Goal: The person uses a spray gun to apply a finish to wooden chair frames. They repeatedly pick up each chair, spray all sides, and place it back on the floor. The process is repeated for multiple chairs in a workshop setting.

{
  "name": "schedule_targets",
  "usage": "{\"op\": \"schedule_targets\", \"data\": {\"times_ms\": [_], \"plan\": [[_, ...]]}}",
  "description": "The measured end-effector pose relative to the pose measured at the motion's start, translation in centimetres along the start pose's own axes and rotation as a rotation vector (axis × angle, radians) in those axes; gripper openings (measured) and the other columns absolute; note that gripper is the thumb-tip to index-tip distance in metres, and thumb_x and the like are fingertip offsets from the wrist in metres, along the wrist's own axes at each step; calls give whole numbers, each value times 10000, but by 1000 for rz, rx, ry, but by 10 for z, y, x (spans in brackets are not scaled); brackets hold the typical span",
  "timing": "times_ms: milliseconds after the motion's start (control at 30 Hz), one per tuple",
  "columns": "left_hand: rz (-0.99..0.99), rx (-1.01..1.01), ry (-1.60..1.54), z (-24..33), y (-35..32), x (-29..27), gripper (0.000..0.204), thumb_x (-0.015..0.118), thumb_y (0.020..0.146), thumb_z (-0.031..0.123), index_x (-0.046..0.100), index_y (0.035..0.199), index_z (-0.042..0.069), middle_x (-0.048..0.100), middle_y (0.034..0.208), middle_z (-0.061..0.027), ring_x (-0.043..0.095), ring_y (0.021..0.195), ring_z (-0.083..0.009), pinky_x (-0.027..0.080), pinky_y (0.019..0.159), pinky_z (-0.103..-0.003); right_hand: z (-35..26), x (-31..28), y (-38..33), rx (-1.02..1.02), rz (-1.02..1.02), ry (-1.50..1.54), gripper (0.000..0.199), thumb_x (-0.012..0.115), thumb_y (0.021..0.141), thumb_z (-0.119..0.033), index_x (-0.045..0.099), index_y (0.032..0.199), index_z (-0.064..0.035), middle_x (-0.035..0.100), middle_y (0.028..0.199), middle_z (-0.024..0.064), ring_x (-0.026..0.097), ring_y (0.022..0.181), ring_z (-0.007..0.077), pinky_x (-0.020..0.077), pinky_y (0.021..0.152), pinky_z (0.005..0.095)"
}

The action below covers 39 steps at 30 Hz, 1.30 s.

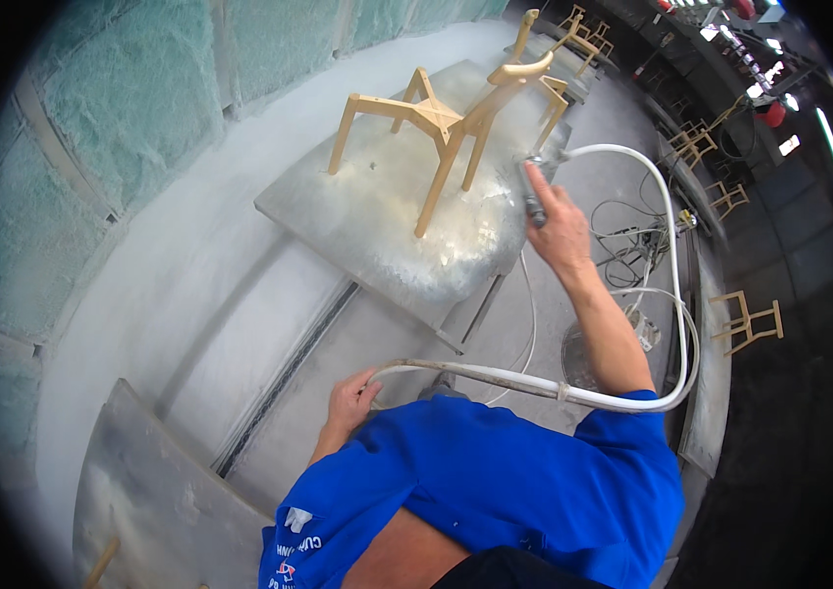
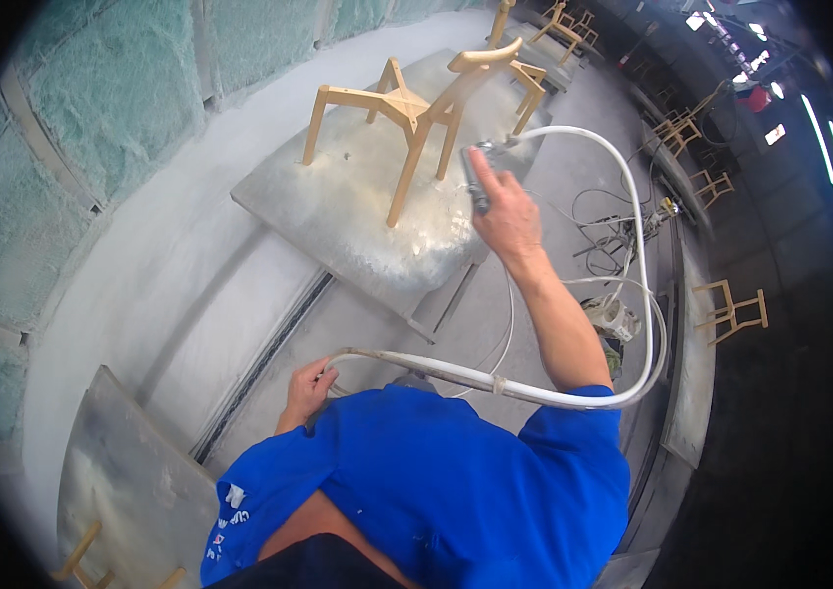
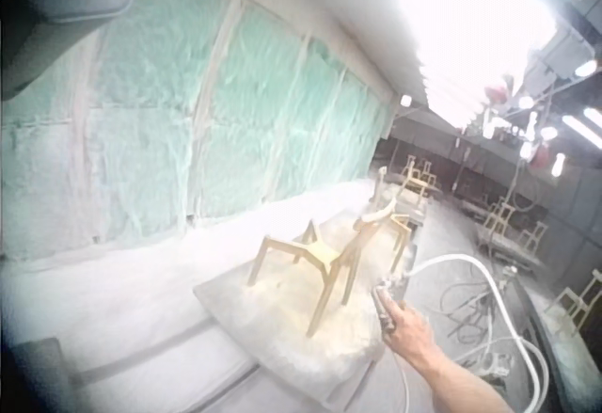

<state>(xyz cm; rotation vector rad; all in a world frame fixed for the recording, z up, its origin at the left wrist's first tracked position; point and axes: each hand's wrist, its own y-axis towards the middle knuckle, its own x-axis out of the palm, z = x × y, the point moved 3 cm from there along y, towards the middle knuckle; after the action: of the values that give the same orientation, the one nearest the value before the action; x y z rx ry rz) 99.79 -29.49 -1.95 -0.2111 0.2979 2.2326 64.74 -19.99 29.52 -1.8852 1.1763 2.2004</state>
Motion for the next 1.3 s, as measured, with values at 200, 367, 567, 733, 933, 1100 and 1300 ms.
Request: {"op": "schedule_targets", "data": {"times_ms": [200, 367, 567, 733, 933, 1100, 1300], "plan": [[-77, -56, -147, 39, -5, -8, 328, 738, 940, 231, 733, 1192, 23, 747, 1002, -212, 737, 821, -327, 580, 712, -376, 0, -94, 47, 114, 42, 576, 592, 668, 959, -167, 502, 1527, -183, 673, 877, 49, 676, 798, 158, 552, 624, 339], [-135, 81, 10, 80, 5, -8, 336, 757, 923, 228, 737, 1199, 37, 742, 931, -192, 730, 789, -323, 576, 696, -376, 24, -119, 123, 279, -100, 785, 237, 613, 1010, -236, 631, 1189, -82, 636, 785, -4, 606, 692, 69, 421, 431, 241], [-11, 16, 26, 107, -7, 5, 314, 758, 899, 191, 739, 1173, 39, 729, 856, -167, 708, 723, -301, 552, 664, -363, 106, -106, 213, 370, 24, 690, 205, 634, 984, -229, 637, 1104, -62, 650, 773, 23, 647, 633, 100, 481, 442, 271], [145, -163, -137, 111, -24, 51, 296, 727, 895, 133, 736, 1156, -6, 722, 829, -116, 685, 722, -181, 530, 656, -324, 192, -88, 253, 456, 170, 568, 443, 658, 935, -262, 642, 1370, -180, 703, 844, 78, 685, 641, 155, 552, 493, 305], [111, -192, -90, 129, 14, 156, 294, 738, 907, 171, 733, 1153, 11, 726, 861, -120, 664, 741, -161, 528, 674, -331, 285, -90, 246, 432, 166, 481, 466, 636, 944, -267, 622, 1409, -232, 701, 856, 88, 690, 689, 177, 558, 541, 321], [-163, -278, -35, 140, 57, 263, 356, 761, 908, 179, 717, 1238, 52, 742, 973, -108, 692, 781, -222, 537, 732, -328, 331, -110, 160, 235, -7, 849, 276, 628, 977, -244, 623, 1214, -101, 652, 790, 16, 601, 622, 84, 459, 450, 263], [-554, 42, -78, 106, 113, 373, 462, 839, 868, 188, 704, 1301, 100, 715, 1014, -102, 682, 885, -204, 545, 784, -338, 359, -124, 7, 52, -267, 1199, 583, 687, 951, -266, 545, 1460, -19, 671, 830, 44, 590, 609, 76, 442, 442, 213]]}}
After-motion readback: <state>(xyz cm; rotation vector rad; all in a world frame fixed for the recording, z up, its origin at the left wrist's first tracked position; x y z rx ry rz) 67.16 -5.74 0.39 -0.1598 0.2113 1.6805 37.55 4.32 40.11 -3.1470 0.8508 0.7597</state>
